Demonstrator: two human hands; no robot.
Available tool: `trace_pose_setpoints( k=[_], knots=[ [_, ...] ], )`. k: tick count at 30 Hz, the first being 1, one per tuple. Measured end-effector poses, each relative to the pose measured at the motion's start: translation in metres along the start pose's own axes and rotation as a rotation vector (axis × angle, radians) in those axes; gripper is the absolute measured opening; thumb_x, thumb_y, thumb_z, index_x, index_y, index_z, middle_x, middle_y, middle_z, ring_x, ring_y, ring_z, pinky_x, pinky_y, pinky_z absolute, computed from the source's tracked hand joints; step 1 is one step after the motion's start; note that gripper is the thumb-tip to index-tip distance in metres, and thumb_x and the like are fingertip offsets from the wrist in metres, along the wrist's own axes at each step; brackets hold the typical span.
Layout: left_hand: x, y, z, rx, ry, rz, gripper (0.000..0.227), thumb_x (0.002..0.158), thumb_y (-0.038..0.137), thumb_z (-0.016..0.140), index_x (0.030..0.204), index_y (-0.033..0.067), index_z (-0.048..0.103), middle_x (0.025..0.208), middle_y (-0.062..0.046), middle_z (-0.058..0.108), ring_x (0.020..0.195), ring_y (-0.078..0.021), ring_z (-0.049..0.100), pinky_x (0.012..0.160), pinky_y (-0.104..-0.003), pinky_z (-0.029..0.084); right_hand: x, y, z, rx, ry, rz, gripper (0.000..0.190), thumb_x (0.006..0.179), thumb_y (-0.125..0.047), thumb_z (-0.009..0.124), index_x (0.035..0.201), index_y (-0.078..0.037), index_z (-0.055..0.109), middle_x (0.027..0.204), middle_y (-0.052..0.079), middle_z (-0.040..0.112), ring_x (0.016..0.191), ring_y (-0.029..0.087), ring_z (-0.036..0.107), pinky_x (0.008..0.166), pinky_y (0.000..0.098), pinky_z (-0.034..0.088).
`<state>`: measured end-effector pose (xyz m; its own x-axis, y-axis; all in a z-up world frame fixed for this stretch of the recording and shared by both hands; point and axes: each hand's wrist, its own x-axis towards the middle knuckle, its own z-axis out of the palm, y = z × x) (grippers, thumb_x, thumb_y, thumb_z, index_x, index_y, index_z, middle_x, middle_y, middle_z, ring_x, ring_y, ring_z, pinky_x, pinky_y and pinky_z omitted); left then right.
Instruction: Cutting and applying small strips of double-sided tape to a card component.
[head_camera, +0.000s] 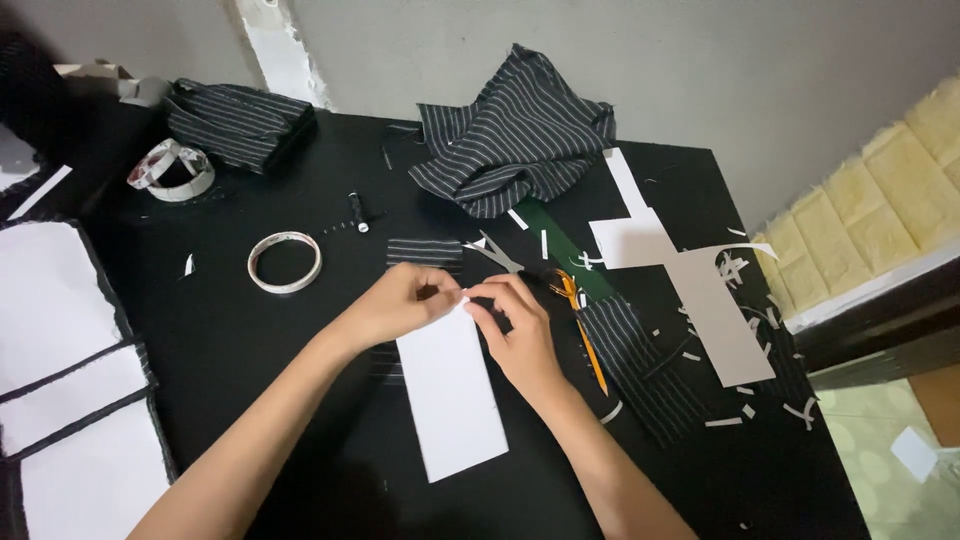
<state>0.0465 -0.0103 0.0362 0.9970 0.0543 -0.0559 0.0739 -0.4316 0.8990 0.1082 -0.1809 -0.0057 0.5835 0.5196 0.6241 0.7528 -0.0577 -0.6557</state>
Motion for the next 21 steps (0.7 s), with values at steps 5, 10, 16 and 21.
trace_pose_setpoints(
  k=[5, 10, 16, 21],
  knots=[
    [-0.001, 0.0, 0.0, 0.072, -0.015, 0.008, 0.021, 0.084, 0.016, 0.058, 0.08, 0.0025, 0.072, 0.062, -0.011, 0.063, 0.052, -0.0184, 0.058, 0.048, -0.029, 0.05, -0.001, 0.007, 0.0, -0.015, -0.079, 0.009, 0.008, 0.086, -0.016, 0.067, 0.093, -0.013, 0.065, 0.091, 0.006, 0.062, 0.071, 0.026, 0.059, 0.07, 0.0367, 0.048],
    [-0.001, 0.003, 0.002, 0.108, -0.015, 0.008, 0.021, 0.084, 0.016, 0.059, 0.083, 0.0017, 0.074, 0.062, -0.013, 0.065, 0.051, -0.0201, 0.059, 0.049, -0.027, 0.05, -0.002, 0.001, -0.001, -0.094, -0.052, -0.008, 0.009, 0.084, -0.014, 0.069, 0.091, -0.015, 0.063, 0.085, 0.001, 0.061, 0.069, 0.022, 0.058, 0.073, 0.0328, 0.044],
    [-0.002, -0.003, 0.021, 0.067, 0.11, 0.017, 0.015, 0.08, 0.016, 0.064, 0.078, 0.0053, 0.075, 0.057, -0.011, 0.065, 0.049, -0.016, 0.056, 0.044, -0.028, 0.048, -0.008, 0.017, 0.01, -0.182, 0.099, -0.037, 0.012, 0.076, -0.011, 0.072, 0.083, -0.016, 0.064, 0.07, -0.004, 0.06, 0.06, 0.015, 0.056, 0.068, 0.0278, 0.041],
    [-0.003, 0.0, 0.027, 0.081, 0.16, -0.044, 0.015, 0.077, 0.016, 0.066, 0.078, 0.0046, 0.075, 0.061, -0.012, 0.067, 0.052, -0.0183, 0.059, 0.048, -0.028, 0.05, -0.009, 0.022, 0.01, -0.123, 0.03, 0.097, 0.012, 0.067, -0.01, 0.073, 0.073, -0.017, 0.065, 0.057, -0.003, 0.059, 0.052, 0.017, 0.058, 0.065, 0.0262, 0.046]
  ],
)
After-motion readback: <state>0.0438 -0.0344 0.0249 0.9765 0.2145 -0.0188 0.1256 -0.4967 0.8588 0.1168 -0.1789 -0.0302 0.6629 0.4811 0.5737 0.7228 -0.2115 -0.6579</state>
